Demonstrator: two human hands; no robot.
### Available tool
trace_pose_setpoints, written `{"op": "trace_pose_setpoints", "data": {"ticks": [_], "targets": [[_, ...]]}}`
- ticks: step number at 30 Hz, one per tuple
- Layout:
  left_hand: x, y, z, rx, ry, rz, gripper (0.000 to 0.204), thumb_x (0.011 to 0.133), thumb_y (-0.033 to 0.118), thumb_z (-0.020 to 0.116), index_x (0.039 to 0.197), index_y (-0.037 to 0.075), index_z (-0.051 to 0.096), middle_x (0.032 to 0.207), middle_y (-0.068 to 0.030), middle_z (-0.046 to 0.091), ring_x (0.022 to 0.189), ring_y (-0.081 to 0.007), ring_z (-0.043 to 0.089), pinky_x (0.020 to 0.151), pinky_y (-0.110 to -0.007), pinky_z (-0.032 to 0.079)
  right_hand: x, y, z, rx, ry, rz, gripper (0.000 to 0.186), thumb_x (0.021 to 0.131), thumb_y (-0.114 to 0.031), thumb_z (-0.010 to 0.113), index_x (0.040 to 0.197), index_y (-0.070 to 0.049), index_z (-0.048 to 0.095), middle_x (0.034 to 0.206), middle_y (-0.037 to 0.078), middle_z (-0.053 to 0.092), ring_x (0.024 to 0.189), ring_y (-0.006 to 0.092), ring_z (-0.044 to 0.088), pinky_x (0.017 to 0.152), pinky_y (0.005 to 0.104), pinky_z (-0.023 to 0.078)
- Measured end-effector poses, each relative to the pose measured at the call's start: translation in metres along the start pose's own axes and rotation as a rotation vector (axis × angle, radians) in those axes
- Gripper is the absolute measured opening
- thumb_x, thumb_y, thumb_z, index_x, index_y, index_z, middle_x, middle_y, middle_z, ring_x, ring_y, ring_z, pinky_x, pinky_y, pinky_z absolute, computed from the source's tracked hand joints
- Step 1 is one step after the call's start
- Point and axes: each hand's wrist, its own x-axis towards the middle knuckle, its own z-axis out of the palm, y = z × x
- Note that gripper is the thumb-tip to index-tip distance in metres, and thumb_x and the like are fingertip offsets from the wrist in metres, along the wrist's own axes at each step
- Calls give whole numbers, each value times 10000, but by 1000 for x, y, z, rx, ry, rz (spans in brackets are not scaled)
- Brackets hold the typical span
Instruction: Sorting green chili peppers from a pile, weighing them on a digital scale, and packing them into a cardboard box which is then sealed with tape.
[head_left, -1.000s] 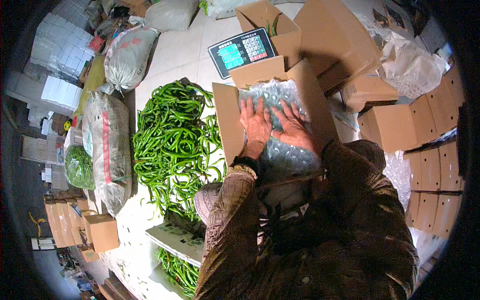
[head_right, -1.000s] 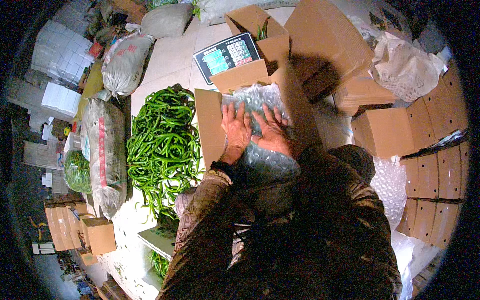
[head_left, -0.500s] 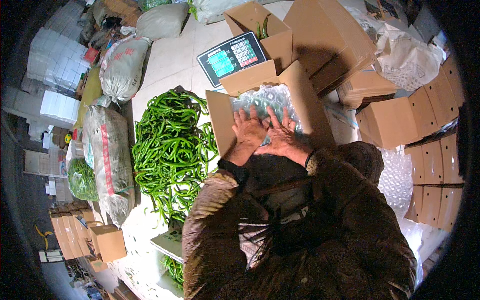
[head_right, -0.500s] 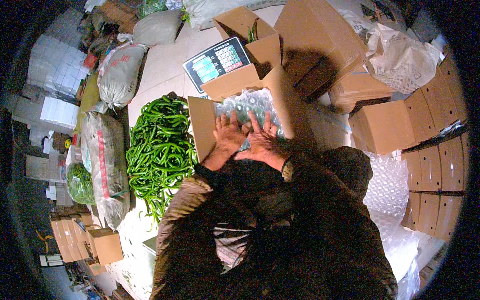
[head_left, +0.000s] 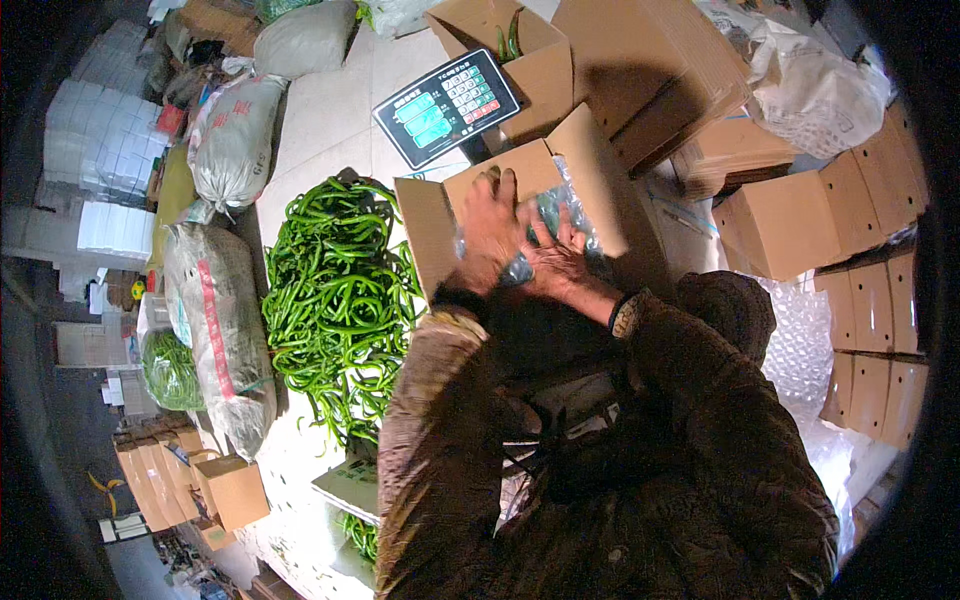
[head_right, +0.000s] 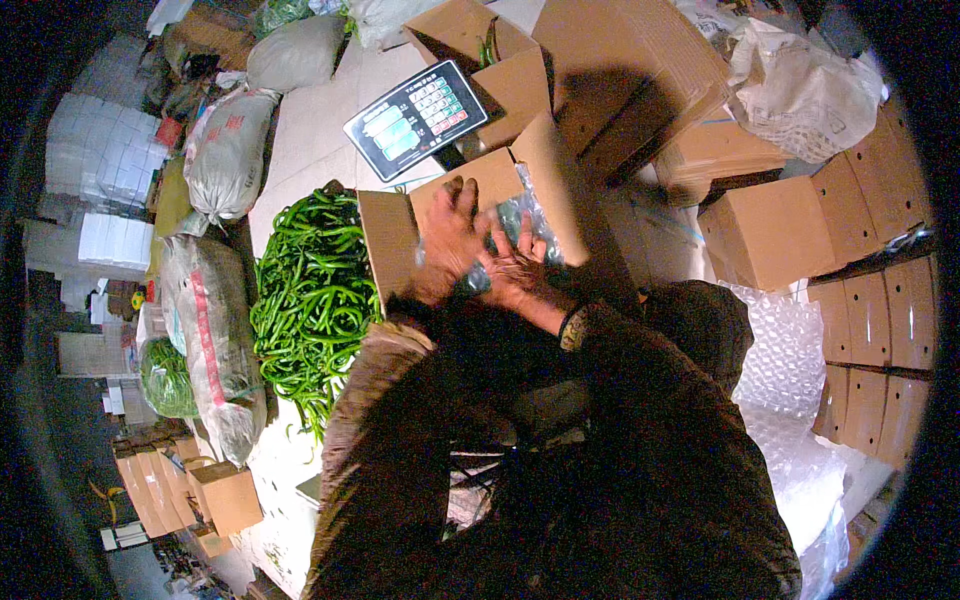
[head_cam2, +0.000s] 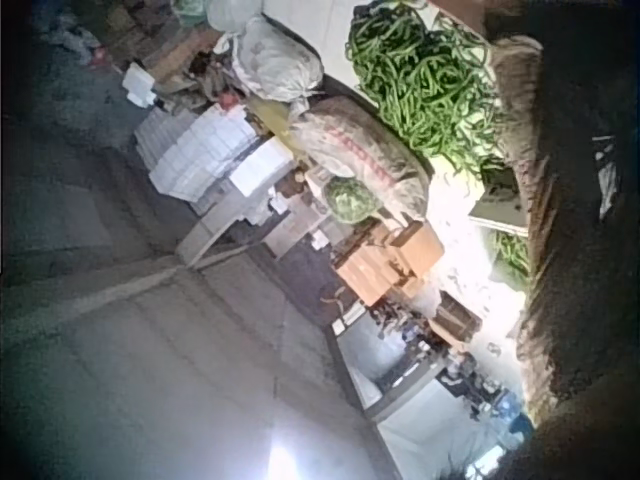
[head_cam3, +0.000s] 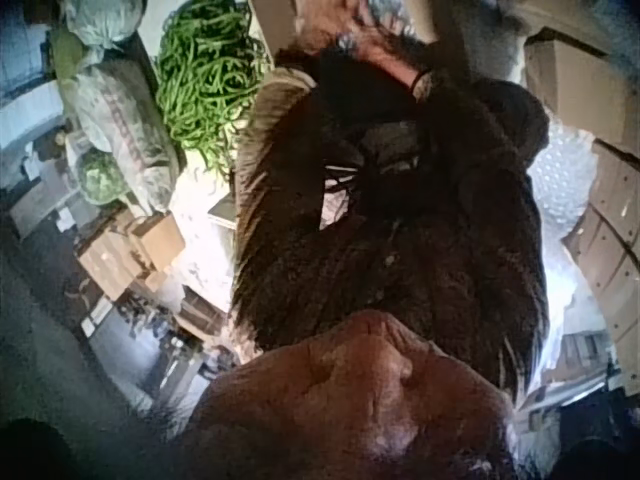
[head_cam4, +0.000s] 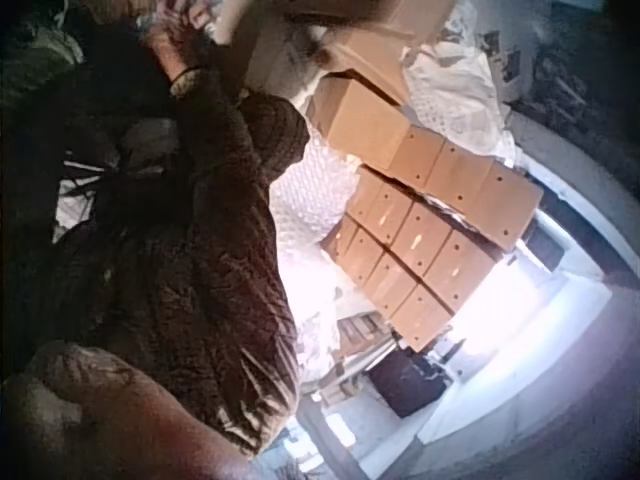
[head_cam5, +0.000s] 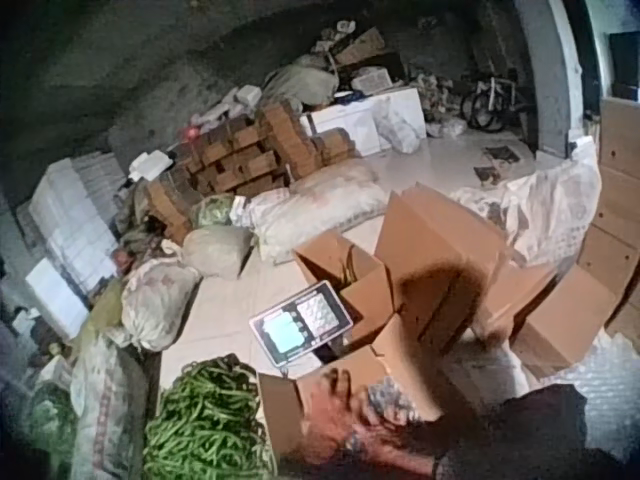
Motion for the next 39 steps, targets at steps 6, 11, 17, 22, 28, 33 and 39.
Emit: {"op": "trace_pose_setpoints", "data": {"ticks": [6, 11, 17, 22, 28, 33, 39], "targets": [[-23, 9, 4, 21, -3, -23, 620, 940, 450, 482, 1436, 92, 379, 1472, -138, 382, 1359, -384, 319, 1089, -506, 247, -35, 17, -12, 2, 180, -204, 781, 749, -448, 731, 1428, -254, 399, 1563, 130, 131, 1387, 530, 105, 1045, 594, 262], [-22, 19, 1, 109, 55, 19, 627, 933, 450, 497, 1422, 74, 386, 1458, -155, 387, 1347, -383, 330, 1090, -498, 234, -86, 75, 10, 94, -171, -608, 602, 855, -339, 647, 1391, -155, 443, 1463, 186, 344, 1358, 394, 297, 1062, 501, 302], [-20, 24, 8, 117, 35, 19, 637, 925, 471, 501, 1421, 88, 388, 1471, -142, 371, 1353, -370, 321, 1100, -489, 223, -96, 132, 52, 266, -400, -900, 469, 841, -239, 651, 1237, -24, 519, 1172, 173, 574, 1125, 284, 532, 1000, 422, 390], [-29, 4, 3, 119, -50, -22, 787, 872, 607, 518, 1449, 95, 359, 1503, -165, 325, 1375, -388, 281, 1115, -509, 190, -30, 57, -23, 333, -822, -64, 405, 755, -200, 699, 1099, -28, 572, 1052, 86, 587, 977, 178, 533, 860, 341, 444], [-29, 6, -39, -96, -539, 122, 1176, 650, 780, 632, 1510, 94, 216, 1559, -265, 84, 1449, -432, 43, 1133, -593, 86, -53, 49, -34, 387, -402, -31, 369, 791, -120, 624, 1127, 25, 571, 1078, 150, 616, 1033, 273, 587, 907, 357, 450], [-18, 25, -46, 184, -820, 163, 1368, 533, 758, 737, 1519, 54, 101, 1546, -306, -57, 1426, -499, -51, 1111, -612, 163, -45, 77, 21, 360, -183, -234, 286, 725, -35, 586, 1009, -65, 611, 982, 167, 630, 941, 310, 608, 799, 397, 468], [-20, 37, -50, 290, -935, 112, 1293, 593, 577, 813, 1531, 106, 58, 1561, -258, -111, 1429, -495, -31, 1106, -610, 192, -63, 62, -53, 253, -199, -706, 260, 771, -74, 608, 991, 62, 592, 1054, 227, 585, 1011, 389, 554, 820, 457, 488]]}}
